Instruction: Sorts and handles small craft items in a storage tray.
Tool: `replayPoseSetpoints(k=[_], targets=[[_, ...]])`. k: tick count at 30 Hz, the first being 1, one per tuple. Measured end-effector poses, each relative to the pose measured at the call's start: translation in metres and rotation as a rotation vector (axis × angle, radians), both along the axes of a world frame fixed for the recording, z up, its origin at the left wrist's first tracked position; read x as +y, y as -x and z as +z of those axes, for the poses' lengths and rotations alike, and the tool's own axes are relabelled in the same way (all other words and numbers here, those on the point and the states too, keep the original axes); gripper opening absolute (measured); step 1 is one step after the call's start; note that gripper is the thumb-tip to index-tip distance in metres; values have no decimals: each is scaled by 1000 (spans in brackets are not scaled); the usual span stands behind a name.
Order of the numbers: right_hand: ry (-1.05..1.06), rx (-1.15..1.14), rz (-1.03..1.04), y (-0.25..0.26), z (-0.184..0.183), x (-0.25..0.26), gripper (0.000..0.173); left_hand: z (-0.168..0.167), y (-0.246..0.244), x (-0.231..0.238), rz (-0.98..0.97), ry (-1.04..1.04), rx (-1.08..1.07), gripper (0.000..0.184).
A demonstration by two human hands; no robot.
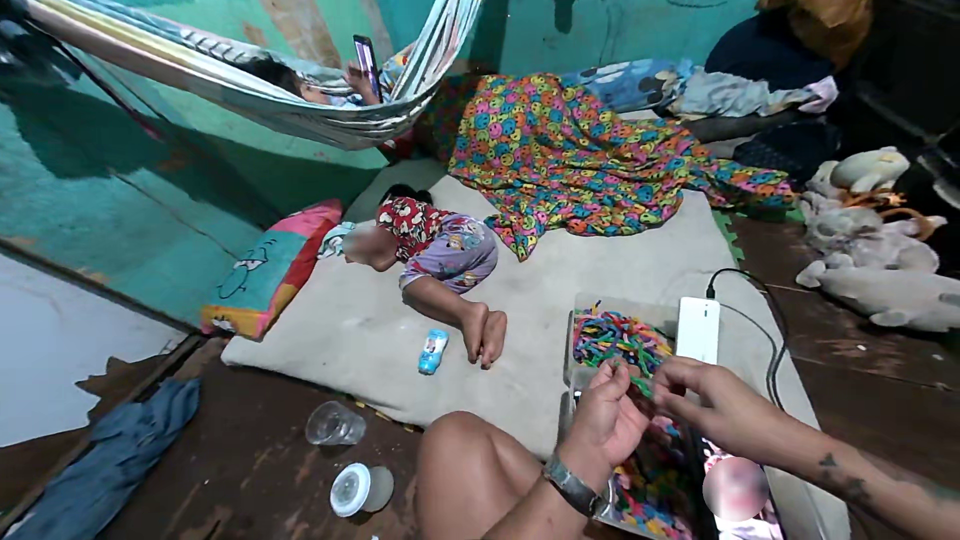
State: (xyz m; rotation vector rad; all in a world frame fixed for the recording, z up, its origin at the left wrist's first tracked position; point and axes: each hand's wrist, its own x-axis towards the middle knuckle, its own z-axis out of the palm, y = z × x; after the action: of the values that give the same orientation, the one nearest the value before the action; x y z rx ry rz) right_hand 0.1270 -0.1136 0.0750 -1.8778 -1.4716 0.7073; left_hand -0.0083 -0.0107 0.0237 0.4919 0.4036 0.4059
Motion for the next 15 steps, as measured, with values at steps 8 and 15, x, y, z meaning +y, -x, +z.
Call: replayPoseSetpoints(k=[8,15], targets=[[4,-294,-22,2,4,-3,22,4,-4,1,65,-120,66,10],[-175,-670,128,8,-2,-3,20,2,3,-4,89,-247,158,7]])
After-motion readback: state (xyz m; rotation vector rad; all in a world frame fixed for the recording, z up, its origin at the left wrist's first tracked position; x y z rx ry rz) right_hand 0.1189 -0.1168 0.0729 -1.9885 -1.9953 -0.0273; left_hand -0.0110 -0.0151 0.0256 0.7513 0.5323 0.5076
